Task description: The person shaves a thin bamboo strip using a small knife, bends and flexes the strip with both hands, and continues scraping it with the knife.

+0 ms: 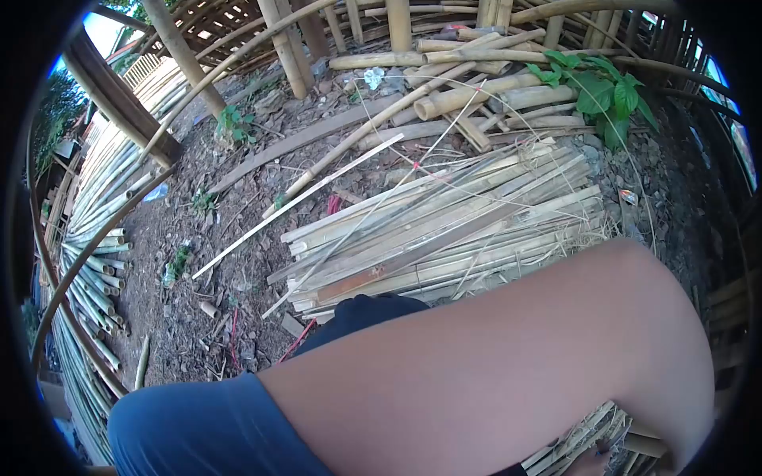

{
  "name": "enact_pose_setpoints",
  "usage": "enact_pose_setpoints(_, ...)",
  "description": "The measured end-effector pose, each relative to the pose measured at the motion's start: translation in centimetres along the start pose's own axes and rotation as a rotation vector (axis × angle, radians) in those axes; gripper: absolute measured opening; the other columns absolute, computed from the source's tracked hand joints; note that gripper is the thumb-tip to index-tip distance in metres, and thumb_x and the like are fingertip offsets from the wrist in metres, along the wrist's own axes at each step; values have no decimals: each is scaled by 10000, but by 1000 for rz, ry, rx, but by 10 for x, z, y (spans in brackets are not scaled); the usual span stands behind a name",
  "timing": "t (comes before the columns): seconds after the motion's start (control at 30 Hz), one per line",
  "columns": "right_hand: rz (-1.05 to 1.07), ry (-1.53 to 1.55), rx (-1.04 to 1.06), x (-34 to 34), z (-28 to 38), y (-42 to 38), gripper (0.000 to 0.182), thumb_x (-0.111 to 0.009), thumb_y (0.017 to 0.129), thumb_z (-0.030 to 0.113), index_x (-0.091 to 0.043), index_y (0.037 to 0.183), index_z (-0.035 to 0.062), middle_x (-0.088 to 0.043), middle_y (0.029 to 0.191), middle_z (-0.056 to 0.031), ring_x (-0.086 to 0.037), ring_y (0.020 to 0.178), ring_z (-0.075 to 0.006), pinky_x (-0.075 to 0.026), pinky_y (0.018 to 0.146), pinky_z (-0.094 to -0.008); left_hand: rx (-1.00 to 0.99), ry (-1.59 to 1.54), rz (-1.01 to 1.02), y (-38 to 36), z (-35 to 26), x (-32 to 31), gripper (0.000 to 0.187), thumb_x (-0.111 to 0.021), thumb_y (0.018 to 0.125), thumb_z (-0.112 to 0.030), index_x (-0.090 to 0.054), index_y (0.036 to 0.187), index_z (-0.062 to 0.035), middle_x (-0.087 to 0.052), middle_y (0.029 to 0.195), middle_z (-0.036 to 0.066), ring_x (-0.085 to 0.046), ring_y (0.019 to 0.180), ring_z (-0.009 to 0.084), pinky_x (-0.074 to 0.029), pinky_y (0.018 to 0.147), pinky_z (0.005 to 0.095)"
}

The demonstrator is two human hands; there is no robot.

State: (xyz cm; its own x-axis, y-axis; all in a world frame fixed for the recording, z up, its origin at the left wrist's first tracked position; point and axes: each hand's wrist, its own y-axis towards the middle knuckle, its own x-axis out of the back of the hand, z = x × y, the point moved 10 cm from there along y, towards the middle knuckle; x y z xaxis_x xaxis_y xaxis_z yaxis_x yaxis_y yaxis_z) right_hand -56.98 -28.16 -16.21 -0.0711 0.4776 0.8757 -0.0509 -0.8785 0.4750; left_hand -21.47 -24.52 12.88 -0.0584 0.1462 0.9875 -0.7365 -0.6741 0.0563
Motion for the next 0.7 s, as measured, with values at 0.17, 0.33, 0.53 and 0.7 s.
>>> enact_pose_setpoints(0.17, 102, -13, -33, 30, 12, -35, 188, -579, 877, 183, -645, 854, 9, -681, 798, -148, -650, 743, -325, -480, 672, -442, 6, -440, -83, 36, -61, 0, 448, -550, 881, -433, -585, 1254, -188, -588, 1216, 71, -486, 1162, 286, -328, 920, 583)
enact_pose_setpoints(0.33, 63, 8, -223, 74, 61, -48, 222, -587, 886, 212, -643, 817, 8, -668, 760, -151, -638, 701, -326, -467, 652, -434, -158, -761, -73, 77, -159, 24, 459, -585, 859, -401, -574, 1273, -205, -590, 1208, 87, -471, 1184, 324, -340, 923, 590)
enact_pose_setpoints(0.53, -31, 303, -199, 125, 123, 9, 227, -599, 899, 187, -637, 789, -7, -644, 700, -159, -610, 634, -316, -443, 616, -398, -171, 41, -531, 72, -42, -3, 490, -595, 825, -501, -660, 993, -45, -623, 976, 66, -519, 1006, 205, -330, 889, 419)
enact_pose_setpoints(0.7, -88, 337, -75, 172, 105, 45, 182, -601, 894, 154, -631, 805, -3, -635, 665, -145, -606, 610, -326, -446, 606, -393, -66, 147, -710, 29, 42, -25, 442, -677, 781, -419, -607, 985, -33, -595, 984, 92, -519, 1023, 232, -369, 871, 460)
